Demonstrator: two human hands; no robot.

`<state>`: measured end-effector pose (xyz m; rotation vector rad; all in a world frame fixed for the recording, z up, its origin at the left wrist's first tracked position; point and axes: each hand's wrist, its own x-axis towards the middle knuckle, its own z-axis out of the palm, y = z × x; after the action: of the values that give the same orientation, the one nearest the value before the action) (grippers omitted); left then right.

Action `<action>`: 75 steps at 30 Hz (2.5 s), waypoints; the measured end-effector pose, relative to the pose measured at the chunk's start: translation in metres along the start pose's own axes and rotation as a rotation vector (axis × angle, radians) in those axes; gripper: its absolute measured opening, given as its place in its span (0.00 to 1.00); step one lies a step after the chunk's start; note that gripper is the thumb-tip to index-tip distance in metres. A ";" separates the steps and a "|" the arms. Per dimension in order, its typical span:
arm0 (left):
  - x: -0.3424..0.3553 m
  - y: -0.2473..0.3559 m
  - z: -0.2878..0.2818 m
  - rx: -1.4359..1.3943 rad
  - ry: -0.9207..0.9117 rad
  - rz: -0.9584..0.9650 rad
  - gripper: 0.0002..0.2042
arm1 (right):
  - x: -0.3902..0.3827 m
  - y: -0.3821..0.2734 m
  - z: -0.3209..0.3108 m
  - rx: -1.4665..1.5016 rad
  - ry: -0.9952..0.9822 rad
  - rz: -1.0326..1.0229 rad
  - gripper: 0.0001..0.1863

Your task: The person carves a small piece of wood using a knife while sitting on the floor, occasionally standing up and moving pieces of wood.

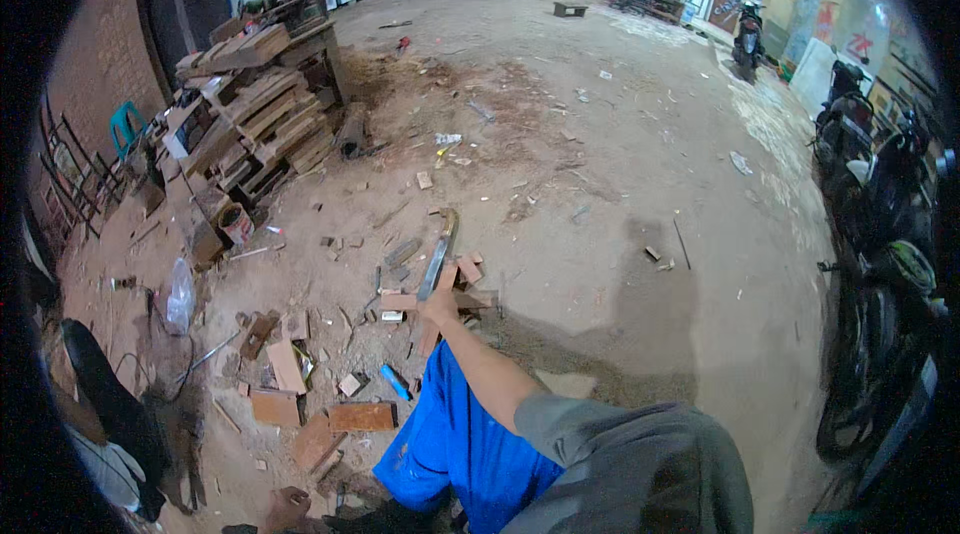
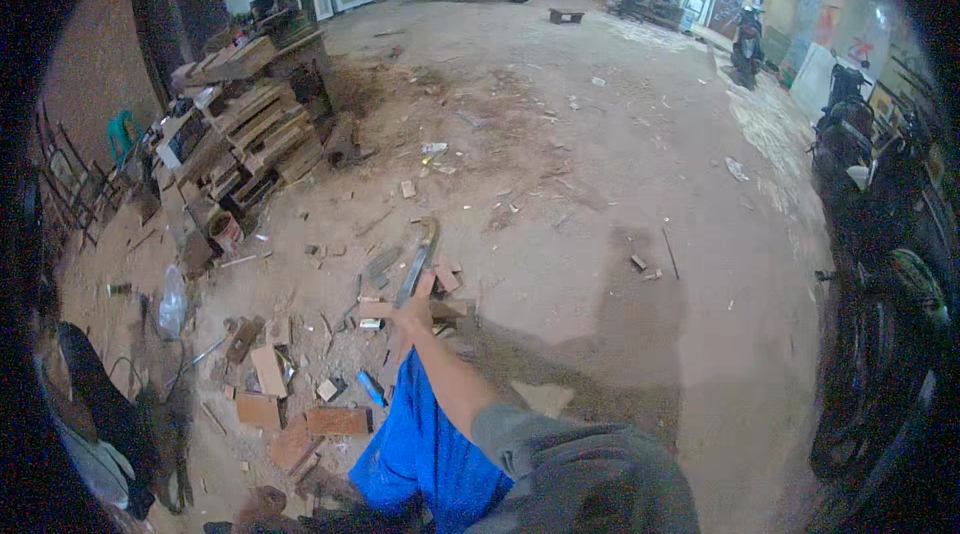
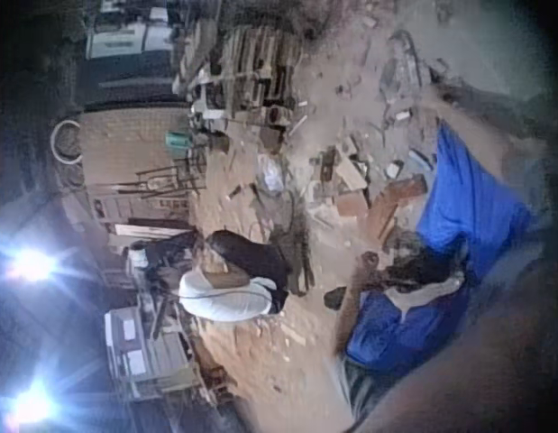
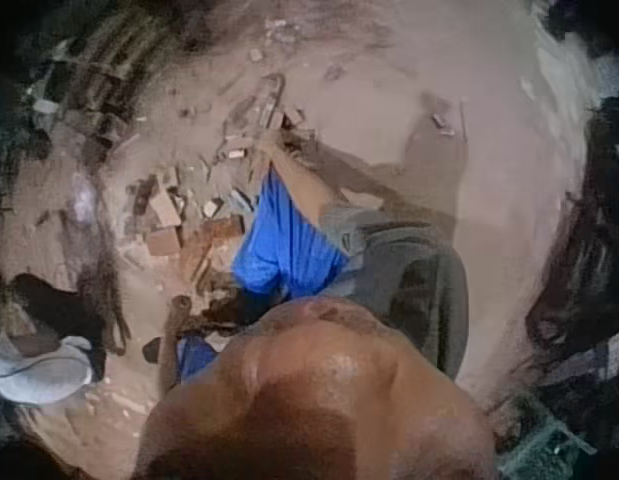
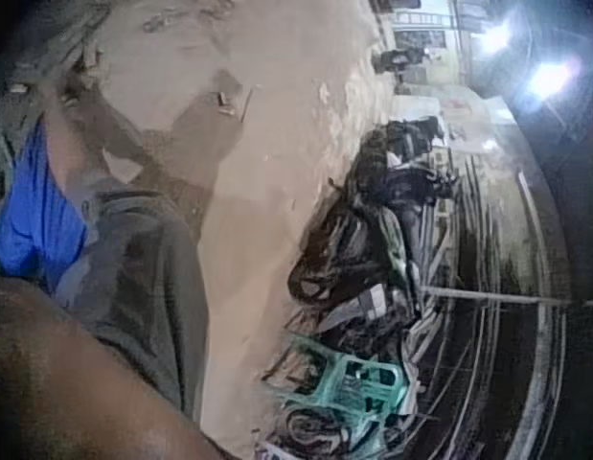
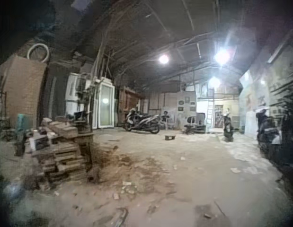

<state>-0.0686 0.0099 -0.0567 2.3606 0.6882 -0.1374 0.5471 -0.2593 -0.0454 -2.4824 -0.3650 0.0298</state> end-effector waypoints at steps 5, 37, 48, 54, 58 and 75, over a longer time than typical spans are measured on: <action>0.007 0.130 -0.050 0.156 -0.184 0.062 0.12 | 0.004 0.006 -0.013 0.688 -0.317 0.172 0.17; -0.010 0.379 -0.188 -0.097 0.523 0.240 0.06 | -0.189 -0.273 -0.306 0.132 -0.088 -1.568 0.21; 0.013 0.164 -0.166 -0.233 -0.026 0.064 0.07 | -0.222 -0.294 -0.109 -0.832 -0.787 -1.712 0.21; 0.101 0.090 -0.107 -0.055 0.330 0.191 0.11 | -0.165 -0.316 -0.048 -0.561 -0.985 -1.443 0.20; 0.120 0.112 -0.037 -0.017 0.398 0.338 0.15 | -0.142 -0.354 -0.103 -0.508 -0.930 -1.090 0.20; 0.060 0.209 -0.134 0.170 -0.328 -0.362 0.20 | -0.097 -0.406 -0.382 0.785 -1.007 0.286 0.28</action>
<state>0.0785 -0.0128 0.1508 2.2690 0.9604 -0.7488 0.3925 -0.1953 0.4947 -1.5456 -0.3013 1.2953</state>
